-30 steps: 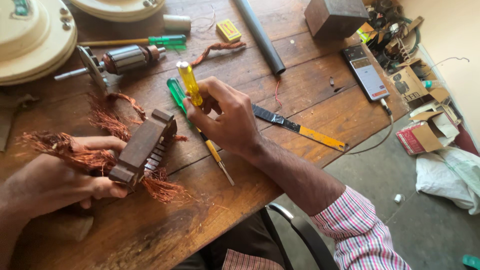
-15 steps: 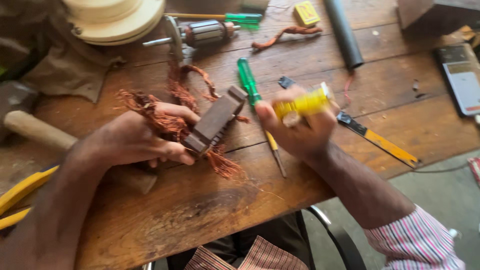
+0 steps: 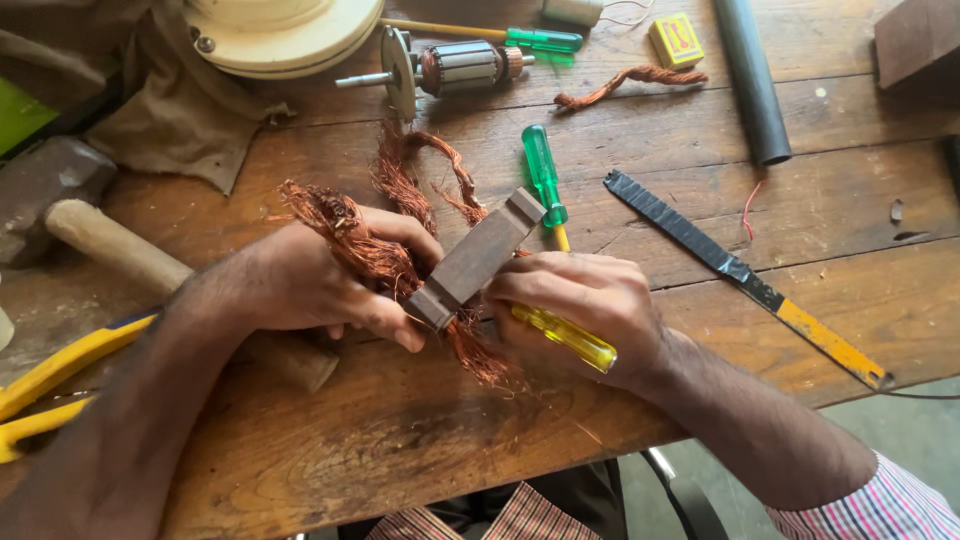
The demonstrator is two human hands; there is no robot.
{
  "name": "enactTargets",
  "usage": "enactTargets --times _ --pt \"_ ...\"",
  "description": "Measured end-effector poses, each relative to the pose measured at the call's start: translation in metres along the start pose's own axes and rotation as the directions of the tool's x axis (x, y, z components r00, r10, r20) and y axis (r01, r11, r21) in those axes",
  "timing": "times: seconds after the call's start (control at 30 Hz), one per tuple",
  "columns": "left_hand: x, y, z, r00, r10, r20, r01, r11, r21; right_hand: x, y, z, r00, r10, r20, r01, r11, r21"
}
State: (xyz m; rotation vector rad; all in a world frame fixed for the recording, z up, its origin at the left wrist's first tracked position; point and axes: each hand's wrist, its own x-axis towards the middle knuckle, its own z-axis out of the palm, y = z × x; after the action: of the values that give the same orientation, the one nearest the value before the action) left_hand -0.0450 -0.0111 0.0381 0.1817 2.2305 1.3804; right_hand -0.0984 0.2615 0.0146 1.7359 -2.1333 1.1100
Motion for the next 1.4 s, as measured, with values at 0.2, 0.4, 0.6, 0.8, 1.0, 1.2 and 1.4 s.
enactTargets --times 0.2,0.4,0.6,0.8,1.0,1.2,1.4 --pt "0.001 -0.004 -0.003 0.892 0.452 -0.011 -0.448 0.886 0.122 -0.002 0.001 0.003 0.995 0.097 -0.009 -0.097 0.995 0.014" --pt "0.001 -0.004 -0.002 0.926 0.378 0.012 -0.376 0.919 0.122 0.0 -0.003 0.002 0.997 0.077 -0.02 -0.077 0.997 0.003" --pt "-0.001 0.0 -0.002 0.982 0.189 -0.003 -0.188 0.981 0.04 0.003 -0.003 0.001 0.999 0.049 0.008 -0.049 0.998 0.048" --pt "-0.001 -0.006 -0.001 1.0 -0.011 0.0 0.011 1.0 0.006 0.005 -0.007 0.004 0.997 0.078 0.013 -0.079 0.995 0.055" --pt "0.003 -0.01 -0.002 0.849 0.528 -0.006 -0.521 0.84 0.148 0.008 -0.009 0.001 0.999 0.032 0.017 -0.032 0.999 0.035" --pt "-0.001 -0.004 -0.001 1.0 0.025 0.008 -0.025 0.999 0.044 0.009 -0.009 0.003 0.999 0.029 -0.027 -0.028 0.999 0.029" --pt "0.001 0.002 -0.002 0.995 0.096 0.021 -0.096 0.995 0.035 0.009 -0.009 0.001 1.0 0.023 -0.005 -0.023 1.0 0.005"
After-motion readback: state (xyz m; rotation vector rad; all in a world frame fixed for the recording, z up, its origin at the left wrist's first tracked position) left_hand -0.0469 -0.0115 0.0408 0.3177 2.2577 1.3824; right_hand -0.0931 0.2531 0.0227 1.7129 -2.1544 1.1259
